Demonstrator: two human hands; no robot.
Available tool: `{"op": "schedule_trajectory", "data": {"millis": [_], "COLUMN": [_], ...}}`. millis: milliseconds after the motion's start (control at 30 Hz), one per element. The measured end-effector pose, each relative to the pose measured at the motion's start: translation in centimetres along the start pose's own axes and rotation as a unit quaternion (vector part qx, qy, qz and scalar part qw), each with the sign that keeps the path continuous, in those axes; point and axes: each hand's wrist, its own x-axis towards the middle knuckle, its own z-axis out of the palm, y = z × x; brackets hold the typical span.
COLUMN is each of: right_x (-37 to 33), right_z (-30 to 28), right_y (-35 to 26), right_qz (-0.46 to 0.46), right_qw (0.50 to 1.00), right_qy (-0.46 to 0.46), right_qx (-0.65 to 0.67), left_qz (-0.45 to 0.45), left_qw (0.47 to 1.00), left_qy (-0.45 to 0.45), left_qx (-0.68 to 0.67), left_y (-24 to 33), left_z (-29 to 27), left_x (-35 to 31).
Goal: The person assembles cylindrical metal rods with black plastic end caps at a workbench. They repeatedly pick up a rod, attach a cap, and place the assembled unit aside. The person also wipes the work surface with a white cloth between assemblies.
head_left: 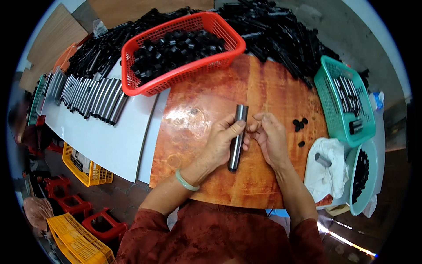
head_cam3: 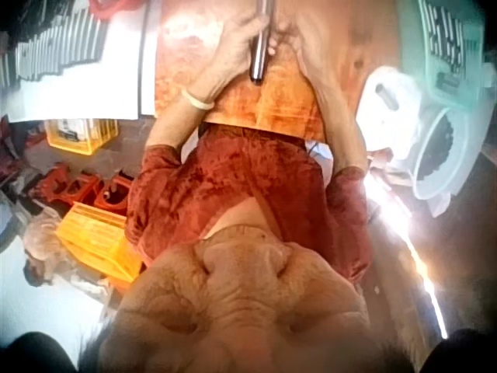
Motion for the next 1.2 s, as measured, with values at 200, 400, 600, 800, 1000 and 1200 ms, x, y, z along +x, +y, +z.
{"op": "schedule_trajectory", "data": {"millis": [200, 400, 600, 800, 1000, 1200], "right_x": [2.7, 9.8, 17.5, 22.4, 24.3, 24.4], "right_z": [1.9, 7.9, 13.3, 15.5, 16.4, 15.1], "right_y": [-2.7, -4.0, -1.7, 1.3, 1.1, 0.1], "right_qz": [-0.131, -0.303, -0.329, -0.286, -0.202, -0.222], "right_qw": [0.944, 0.82, 0.69, 0.639, 0.579, 0.606], "right_qy": [-0.017, -0.08, -0.143, -0.154, -0.219, -0.189], "right_qx": [-0.303, -0.479, -0.628, -0.697, -0.759, -0.74], "left_qz": [0.009, 0.022, 0.014, 0.015, 0.05, 0.008], "left_qw": [0.999, 0.997, 0.998, 0.996, 0.989, 0.993], "left_qy": [0.026, 0.052, 0.051, 0.066, 0.063, 0.046], "left_qx": [0.031, 0.06, 0.046, 0.066, 0.127, 0.106], "left_y": [-0.4, -0.6, -0.8, -0.2, -0.6, -0.7], "left_z": [-0.7, -0.1, -0.8, 0.2, 0.3, -0.3], "left_x": [0.4, 0.5, 0.4, 0.3, 0.3, 0.2]}}
